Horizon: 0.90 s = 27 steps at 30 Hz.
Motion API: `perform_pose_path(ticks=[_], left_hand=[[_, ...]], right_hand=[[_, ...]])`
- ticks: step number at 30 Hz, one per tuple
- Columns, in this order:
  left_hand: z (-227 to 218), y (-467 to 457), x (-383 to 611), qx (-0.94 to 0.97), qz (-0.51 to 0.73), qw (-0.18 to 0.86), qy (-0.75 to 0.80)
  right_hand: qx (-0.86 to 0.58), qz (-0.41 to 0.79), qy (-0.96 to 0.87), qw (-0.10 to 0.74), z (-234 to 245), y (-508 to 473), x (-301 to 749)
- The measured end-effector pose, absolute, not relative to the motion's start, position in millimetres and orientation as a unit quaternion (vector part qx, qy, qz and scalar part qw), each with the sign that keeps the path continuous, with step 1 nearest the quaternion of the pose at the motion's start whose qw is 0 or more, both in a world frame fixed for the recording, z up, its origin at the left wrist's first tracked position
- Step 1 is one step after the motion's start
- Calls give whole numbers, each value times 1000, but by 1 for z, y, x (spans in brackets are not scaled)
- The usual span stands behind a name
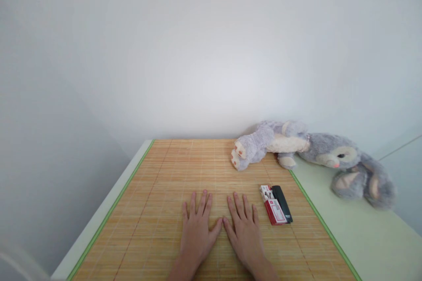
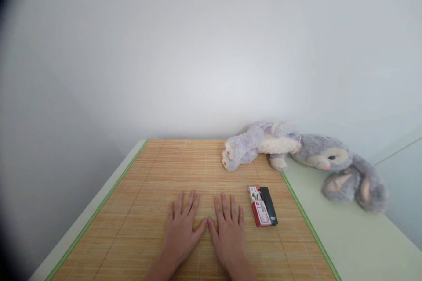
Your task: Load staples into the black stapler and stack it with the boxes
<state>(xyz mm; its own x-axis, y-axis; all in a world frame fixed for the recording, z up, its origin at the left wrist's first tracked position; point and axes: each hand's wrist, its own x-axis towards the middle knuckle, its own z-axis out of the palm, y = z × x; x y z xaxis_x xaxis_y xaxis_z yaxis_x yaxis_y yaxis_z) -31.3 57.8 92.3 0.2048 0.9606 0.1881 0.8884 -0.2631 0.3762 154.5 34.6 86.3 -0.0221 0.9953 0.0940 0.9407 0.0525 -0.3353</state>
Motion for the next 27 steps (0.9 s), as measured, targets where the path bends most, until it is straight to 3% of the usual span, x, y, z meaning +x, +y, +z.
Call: perform_pose_path(ticks=[17,27], left_hand=[[90,59,-31,771,192,86,601],[88,58,-32,783,127,17,609]], right_hand=[[-704,58,-695,133,85,37,144],[-699,52,-706,102,91,37,159]])
